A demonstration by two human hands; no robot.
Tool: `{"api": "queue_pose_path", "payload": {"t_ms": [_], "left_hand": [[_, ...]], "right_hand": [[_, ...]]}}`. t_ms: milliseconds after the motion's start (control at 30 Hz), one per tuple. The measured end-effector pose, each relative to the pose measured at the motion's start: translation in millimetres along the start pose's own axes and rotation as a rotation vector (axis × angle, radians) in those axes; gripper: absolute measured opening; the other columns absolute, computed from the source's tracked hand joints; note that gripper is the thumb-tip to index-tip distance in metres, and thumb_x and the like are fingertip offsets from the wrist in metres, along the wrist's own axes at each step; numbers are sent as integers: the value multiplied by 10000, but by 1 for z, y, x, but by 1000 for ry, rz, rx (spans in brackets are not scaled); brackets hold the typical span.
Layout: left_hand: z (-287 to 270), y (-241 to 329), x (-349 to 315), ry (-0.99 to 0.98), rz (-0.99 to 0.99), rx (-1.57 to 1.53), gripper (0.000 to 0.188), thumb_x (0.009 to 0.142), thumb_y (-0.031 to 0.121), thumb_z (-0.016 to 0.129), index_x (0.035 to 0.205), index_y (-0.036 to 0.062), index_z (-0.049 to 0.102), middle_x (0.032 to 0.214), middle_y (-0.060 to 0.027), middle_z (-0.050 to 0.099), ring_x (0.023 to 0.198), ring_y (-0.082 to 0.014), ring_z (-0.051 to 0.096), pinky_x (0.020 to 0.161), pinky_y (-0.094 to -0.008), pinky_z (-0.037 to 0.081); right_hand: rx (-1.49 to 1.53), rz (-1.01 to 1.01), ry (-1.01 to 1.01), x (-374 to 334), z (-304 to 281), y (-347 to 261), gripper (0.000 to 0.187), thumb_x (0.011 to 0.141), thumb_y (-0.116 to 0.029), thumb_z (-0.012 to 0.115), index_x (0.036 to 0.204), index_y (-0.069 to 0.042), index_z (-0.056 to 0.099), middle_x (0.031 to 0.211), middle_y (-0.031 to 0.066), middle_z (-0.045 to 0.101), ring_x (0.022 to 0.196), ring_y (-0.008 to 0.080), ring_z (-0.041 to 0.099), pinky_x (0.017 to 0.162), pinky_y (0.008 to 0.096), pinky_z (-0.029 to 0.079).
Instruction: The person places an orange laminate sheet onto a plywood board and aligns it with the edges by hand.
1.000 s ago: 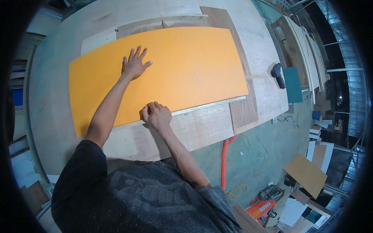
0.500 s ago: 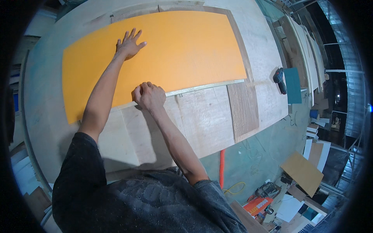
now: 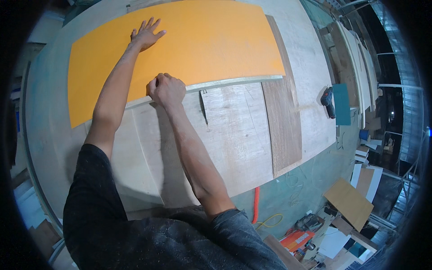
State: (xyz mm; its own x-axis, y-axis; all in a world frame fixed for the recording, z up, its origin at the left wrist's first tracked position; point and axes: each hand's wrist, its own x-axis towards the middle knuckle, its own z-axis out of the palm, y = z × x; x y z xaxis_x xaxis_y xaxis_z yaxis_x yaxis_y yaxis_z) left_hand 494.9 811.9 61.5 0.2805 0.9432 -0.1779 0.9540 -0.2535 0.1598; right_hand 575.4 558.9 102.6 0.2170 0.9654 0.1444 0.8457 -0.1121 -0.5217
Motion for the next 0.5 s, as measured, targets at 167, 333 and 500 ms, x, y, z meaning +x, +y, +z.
{"api": "queue_pose_path", "payload": {"t_ms": [167, 333, 500], "left_hand": [[3, -4, 6, 12, 13, 12, 868, 989, 786, 414, 1708, 371, 158, 1802, 36, 59, 1655, -271, 72, 1275, -676, 106], [-8, -2, -11, 2, 32, 48, 887, 985, 788, 420, 1710, 340, 176, 1801, 3, 85, 1651, -298, 97, 1258, -703, 140], [6, 17, -96, 14, 53, 28, 867, 1003, 762, 415, 1709, 307, 202, 1798, -24, 114, 1647, -311, 120, 1256, -695, 167]], "right_hand": [[-1, -12, 34, 5, 7, 3, 291, 902, -312, 626, 777, -79, 745, 781, 151, 737, 677, 357, 724, 686, 483, 576], [8, -81, 60, -11, 5, 8, 250, 878, -286, 665, 760, -70, 710, 743, 145, 714, 653, 347, 700, 675, 473, 553], [56, -86, 18, -90, -18, 14, 212, 917, -246, 660, 808, -76, 725, 755, 138, 717, 675, 347, 697, 675, 473, 545]]}}
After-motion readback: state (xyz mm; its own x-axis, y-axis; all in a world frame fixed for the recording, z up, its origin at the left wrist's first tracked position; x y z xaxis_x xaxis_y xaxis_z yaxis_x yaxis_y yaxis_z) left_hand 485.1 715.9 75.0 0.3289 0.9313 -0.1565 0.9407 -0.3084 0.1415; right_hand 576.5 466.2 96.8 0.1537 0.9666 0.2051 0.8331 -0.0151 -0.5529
